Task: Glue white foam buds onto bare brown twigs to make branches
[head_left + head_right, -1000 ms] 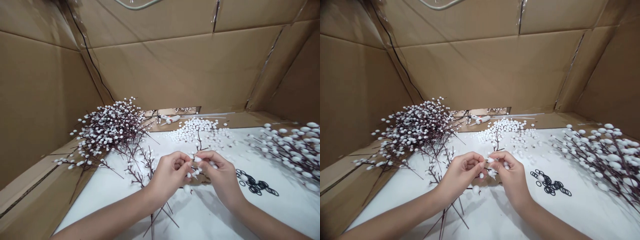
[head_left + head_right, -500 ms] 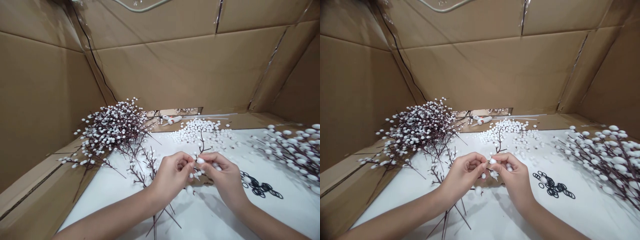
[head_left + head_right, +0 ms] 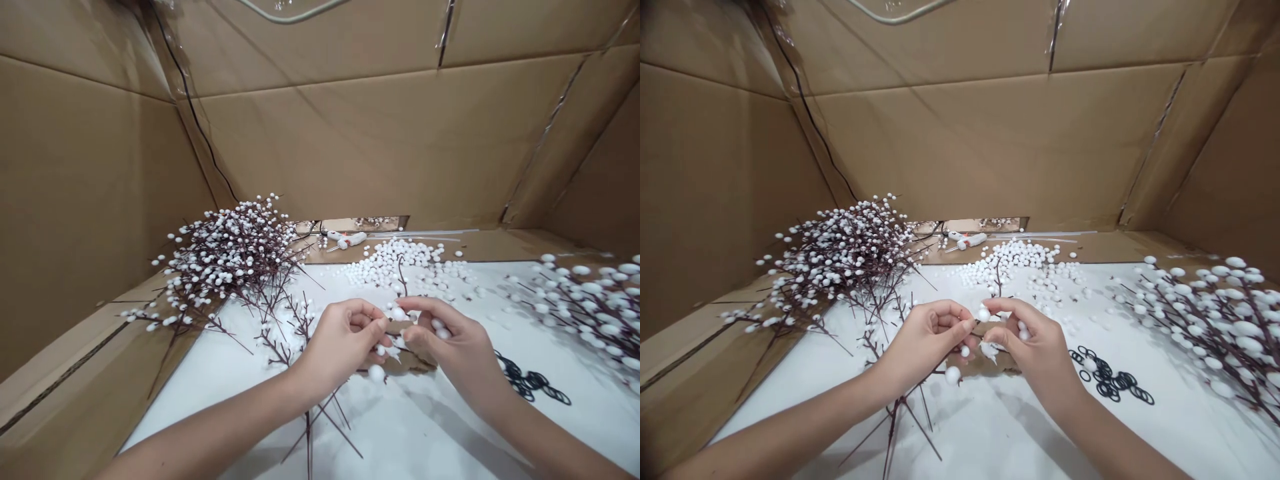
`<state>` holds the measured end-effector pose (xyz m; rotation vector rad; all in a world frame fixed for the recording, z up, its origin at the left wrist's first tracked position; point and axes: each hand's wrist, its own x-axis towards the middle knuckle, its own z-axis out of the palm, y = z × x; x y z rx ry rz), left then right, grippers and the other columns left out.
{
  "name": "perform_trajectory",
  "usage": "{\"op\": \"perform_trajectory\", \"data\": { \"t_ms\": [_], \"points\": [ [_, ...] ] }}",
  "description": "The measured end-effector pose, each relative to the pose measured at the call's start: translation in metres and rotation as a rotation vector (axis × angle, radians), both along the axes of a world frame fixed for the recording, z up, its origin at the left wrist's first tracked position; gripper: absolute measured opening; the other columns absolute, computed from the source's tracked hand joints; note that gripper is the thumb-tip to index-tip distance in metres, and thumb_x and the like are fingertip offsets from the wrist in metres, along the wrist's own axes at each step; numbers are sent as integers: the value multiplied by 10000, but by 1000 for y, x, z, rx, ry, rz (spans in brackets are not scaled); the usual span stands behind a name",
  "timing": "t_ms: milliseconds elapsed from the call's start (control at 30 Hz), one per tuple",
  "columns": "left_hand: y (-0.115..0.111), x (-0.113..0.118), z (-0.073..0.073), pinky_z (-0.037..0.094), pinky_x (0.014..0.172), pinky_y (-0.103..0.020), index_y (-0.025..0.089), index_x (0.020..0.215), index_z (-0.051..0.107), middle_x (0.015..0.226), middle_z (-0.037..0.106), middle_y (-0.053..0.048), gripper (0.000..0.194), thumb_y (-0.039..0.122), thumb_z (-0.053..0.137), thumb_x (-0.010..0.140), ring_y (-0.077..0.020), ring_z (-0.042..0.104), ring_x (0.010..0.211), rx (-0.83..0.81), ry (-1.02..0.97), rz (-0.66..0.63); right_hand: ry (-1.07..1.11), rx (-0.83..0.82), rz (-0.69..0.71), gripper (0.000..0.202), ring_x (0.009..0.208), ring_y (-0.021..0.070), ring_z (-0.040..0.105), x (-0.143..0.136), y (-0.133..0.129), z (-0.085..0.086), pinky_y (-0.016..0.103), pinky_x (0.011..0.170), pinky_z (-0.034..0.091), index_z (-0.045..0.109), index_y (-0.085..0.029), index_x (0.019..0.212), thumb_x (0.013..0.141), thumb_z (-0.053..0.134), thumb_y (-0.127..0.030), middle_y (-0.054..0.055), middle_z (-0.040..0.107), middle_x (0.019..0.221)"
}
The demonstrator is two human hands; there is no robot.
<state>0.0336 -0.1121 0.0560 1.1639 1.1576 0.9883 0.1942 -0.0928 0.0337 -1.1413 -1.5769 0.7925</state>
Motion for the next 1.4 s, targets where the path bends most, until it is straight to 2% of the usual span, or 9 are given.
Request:
{"op": "perform_trajectory", "data": {
  "t_ms": [233,567,867,1067,1200,1300,1400],
  "points": [
    [-2,0,-2,479,485,-233,161,755,563,612,610,-8,187,345,590,737,-109,566,519,10,23,-37,-143,151,26,119,531,140,503,2,1,1,242,490,422,662,-246,771,744,560,-300,3,627,690],
    [-6,1,1,488,511,-225,155,747,568,601,603,-5,231,380,614,715,-105,559,546,23,18,-50,-320,347,39,113,480,125,490,5,0,2,244,483,405,624,-256,775,801,523,-301,-6,619,673],
    [-9,2,3,496,553,-234,158,773,573,633,604,-17,191,347,576,748,-119,567,602,64,85,-48,-343,352,69,139,551,147,544,5,-1,0,252,508,419,610,-249,771,826,510,-328,19,627,727],
    [-11,1,1,503,584,-254,154,792,586,655,613,-31,183,332,552,762,-136,586,642,105,137,-76,-311,382,110,190,687,187,584,5,1,-3,277,621,445,599,-249,749,856,465,-330,41,629,753],
    [-10,2,0,498,570,-242,160,789,582,655,613,-26,172,327,545,767,-130,585,638,101,139,-73,-345,349,132,177,653,175,586,6,1,-1,260,573,445,612,-251,756,843,484,-336,28,635,743],
    [-8,1,0,502,558,-244,159,778,571,641,612,-25,174,331,552,764,-133,586,632,74,112,-66,-306,290,56,114,524,140,528,5,0,-1,252,514,431,625,-270,835,807,534,-332,-2,633,729],
    [-5,-1,0,504,535,-248,160,771,561,649,622,-30,182,342,547,769,-122,571,595,59,94,-60,-237,229,-16,140,467,124,486,3,-2,-2,248,480,418,615,-298,905,770,581,-316,-24,634,741]
  ]
}}
